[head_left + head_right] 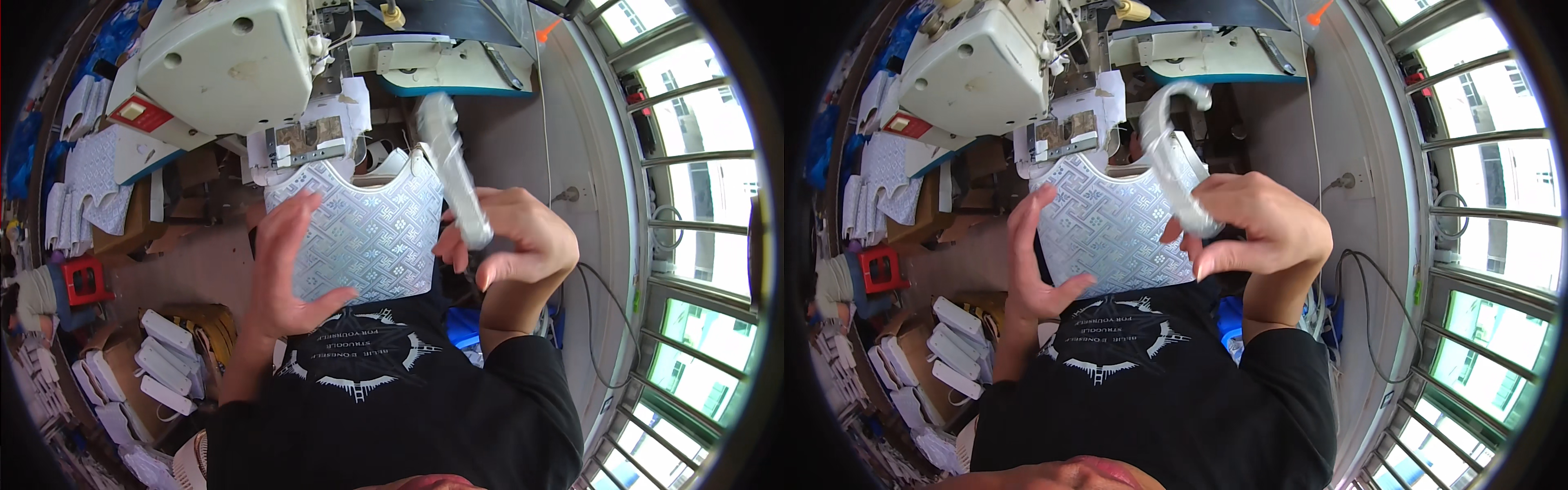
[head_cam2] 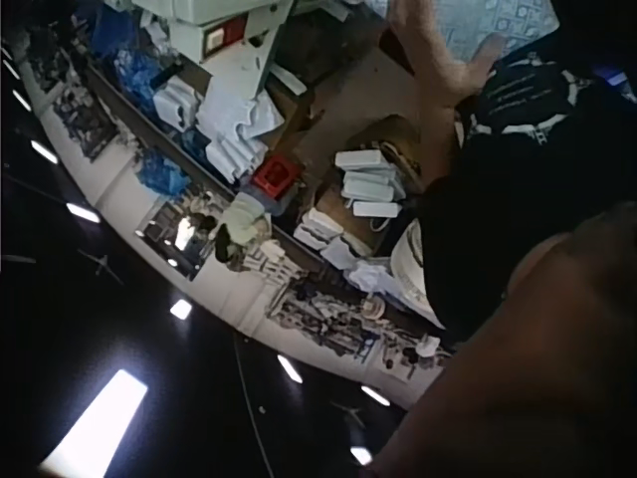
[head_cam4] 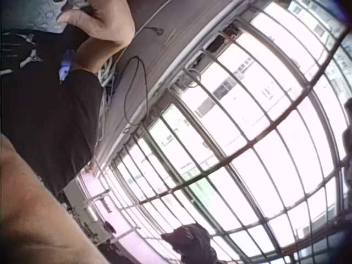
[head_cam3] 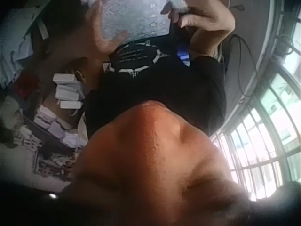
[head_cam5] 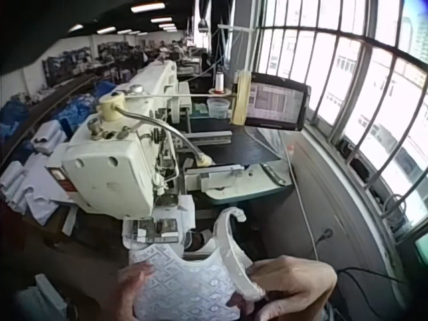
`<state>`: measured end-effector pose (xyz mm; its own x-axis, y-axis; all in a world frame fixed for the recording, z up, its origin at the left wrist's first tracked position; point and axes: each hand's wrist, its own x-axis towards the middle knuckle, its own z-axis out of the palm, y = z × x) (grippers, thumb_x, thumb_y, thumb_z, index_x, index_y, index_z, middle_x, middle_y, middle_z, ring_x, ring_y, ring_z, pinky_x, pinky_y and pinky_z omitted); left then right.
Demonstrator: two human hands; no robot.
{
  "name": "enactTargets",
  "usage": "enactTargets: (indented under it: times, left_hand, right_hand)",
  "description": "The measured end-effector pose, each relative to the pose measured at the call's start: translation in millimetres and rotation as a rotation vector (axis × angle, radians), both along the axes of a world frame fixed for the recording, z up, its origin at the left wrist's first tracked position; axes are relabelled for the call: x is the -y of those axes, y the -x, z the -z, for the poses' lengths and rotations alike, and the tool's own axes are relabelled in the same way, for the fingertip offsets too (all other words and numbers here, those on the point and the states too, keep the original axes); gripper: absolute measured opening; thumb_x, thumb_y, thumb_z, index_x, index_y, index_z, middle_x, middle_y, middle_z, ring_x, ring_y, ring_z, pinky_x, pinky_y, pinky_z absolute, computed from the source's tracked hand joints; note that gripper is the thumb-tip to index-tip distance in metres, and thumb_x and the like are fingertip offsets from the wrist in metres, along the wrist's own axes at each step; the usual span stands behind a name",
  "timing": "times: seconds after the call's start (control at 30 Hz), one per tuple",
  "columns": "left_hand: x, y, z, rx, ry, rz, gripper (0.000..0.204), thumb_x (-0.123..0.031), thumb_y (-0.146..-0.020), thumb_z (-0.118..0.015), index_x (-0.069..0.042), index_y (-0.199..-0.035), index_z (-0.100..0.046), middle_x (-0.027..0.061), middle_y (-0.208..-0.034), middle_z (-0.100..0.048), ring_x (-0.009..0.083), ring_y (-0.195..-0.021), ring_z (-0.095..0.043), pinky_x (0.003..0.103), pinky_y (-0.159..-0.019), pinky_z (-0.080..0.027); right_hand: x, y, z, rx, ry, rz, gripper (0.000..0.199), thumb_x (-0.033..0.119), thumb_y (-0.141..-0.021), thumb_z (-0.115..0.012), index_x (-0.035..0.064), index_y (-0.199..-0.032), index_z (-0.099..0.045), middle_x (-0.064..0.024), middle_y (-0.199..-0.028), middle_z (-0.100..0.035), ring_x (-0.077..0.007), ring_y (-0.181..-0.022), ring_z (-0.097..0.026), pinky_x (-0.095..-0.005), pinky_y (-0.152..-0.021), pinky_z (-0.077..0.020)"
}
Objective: Operating a sewing machine to attach handles and straps to white patterned bags.
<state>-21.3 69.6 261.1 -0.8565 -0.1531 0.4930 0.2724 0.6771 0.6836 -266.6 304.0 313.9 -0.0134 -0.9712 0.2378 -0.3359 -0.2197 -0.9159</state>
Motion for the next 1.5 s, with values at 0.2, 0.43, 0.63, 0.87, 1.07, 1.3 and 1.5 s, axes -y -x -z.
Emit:
enactTargets:
  times: [0.2, 0.43, 0.63, 0.87, 1.07, 1.3, 1.5]
  left_hand:
    - [-11, 70, -46, 0.232, -0.024, 0.529, 0.063, -0.019, -0.084, -0.083, -0.003, -0.139, -0.058, 0.0159, -0.118, -0.066, 0.0270, -0.110, -0.065, 0.042, -0.098, -0.051]
    - [22, 42, -1, 0.679, -0.782, 0.552, 0.020, -0.017, -0.100, -0.069, 0.000, -0.110, -0.067, 0.0033, -0.076, -0.064, 0.0105, -0.066, -0.064, 0.030, -0.069, -0.054]
    - [-1, 69, -7, 0.742, -0.756, 0.306, 0.015, -0.014, -0.103, -0.063, 0.000, -0.108, -0.067, 0.0019, -0.075, -0.063, 0.0099, -0.066, -0.063, 0.029, -0.067, -0.051]
    - [-5, 53, 11, 0.753, -0.651, 0.494, 0.019, -0.017, -0.104, -0.060, -0.001, -0.110, -0.068, 0.0016, -0.082, -0.063, 0.0075, -0.074, -0.059, 0.026, -0.068, -0.046]
    - [3, 46, 27, 0.806, -0.830, 0.436, 0.023, -0.019, -0.105, -0.057, 0.000, -0.112, -0.068, -0.0001, -0.084, -0.061, 0.0073, -0.081, -0.057, 0.025, -0.072, -0.045]
    - [-3, 48, 24, 0.490, -1.103, 0.422, 0.031, -0.026, -0.111, -0.053, 0.002, -0.108, -0.067, 0.0017, -0.079, -0.062, 0.0082, -0.076, -0.058, 0.026, -0.070, -0.047]
    - [-10, 52, 22, 0.491, -0.762, 0.258, 0.034, -0.023, -0.114, -0.046, 0.002, -0.100, -0.064, 0.0033, -0.068, -0.061, 0.0100, -0.063, -0.057, 0.026, -0.063, -0.048]
  right_hand:
    - [-15, 3, -25, -0.185, 0.186, -0.066, 0.044, 0.042, -0.086, -0.084, 0.0006, -0.083, -0.071, -0.0050, -0.070, -0.066, -0.0257, -0.065, -0.067, -0.0404, -0.073, -0.0482]
    - [-39, 58, 3, -0.231, 0.186, 0.709, 0.033, 0.031, -0.091, -0.080, 0.0007, -0.099, -0.072, -0.0097, -0.089, -0.066, -0.0181, -0.083, -0.060, -0.0326, -0.076, -0.0464]
    - [-8, -52, 12, -0.052, 0.053, 0.553, 0.058, 0.023, -0.104, -0.065, -0.0047, -0.152, -0.047, -0.0149, -0.141, -0.065, -0.0196, -0.118, -0.065, -0.0368, -0.100, -0.0500]
    - [56, -9, 56, 0.383, 0.138, 0.726, 0.048, 0.024, -0.111, -0.050, 0.0008, -0.153, -0.049, -0.0197, -0.140, -0.065, -0.0306, -0.129, -0.063, -0.0413, -0.111, -0.0469]
    - [29, -2, 48, 0.638, 0.106, 0.586, 0.038, 0.019, -0.110, -0.053, -0.0009, -0.142, -0.061, -0.0174, -0.132, -0.070, -0.0273, -0.119, -0.069, -0.0399, -0.101, -0.0542]
    - [51, -52, 47, 0.182, -0.084, 0.555, 0.023, 0.001, -0.103, -0.063, -0.0049, -0.123, -0.071, -0.0139, -0.105, -0.077, -0.0155, -0.104, -0.070, -0.0284, -0.088, -0.0562]
    - [61, -41, 56, 0.389, -0.032, 0.675, 0.023, 0.000, -0.101, -0.066, -0.0075, -0.122, -0.070, -0.0146, -0.105, -0.077, -0.0142, -0.098, -0.072, -0.0253, -0.085, -0.0576]
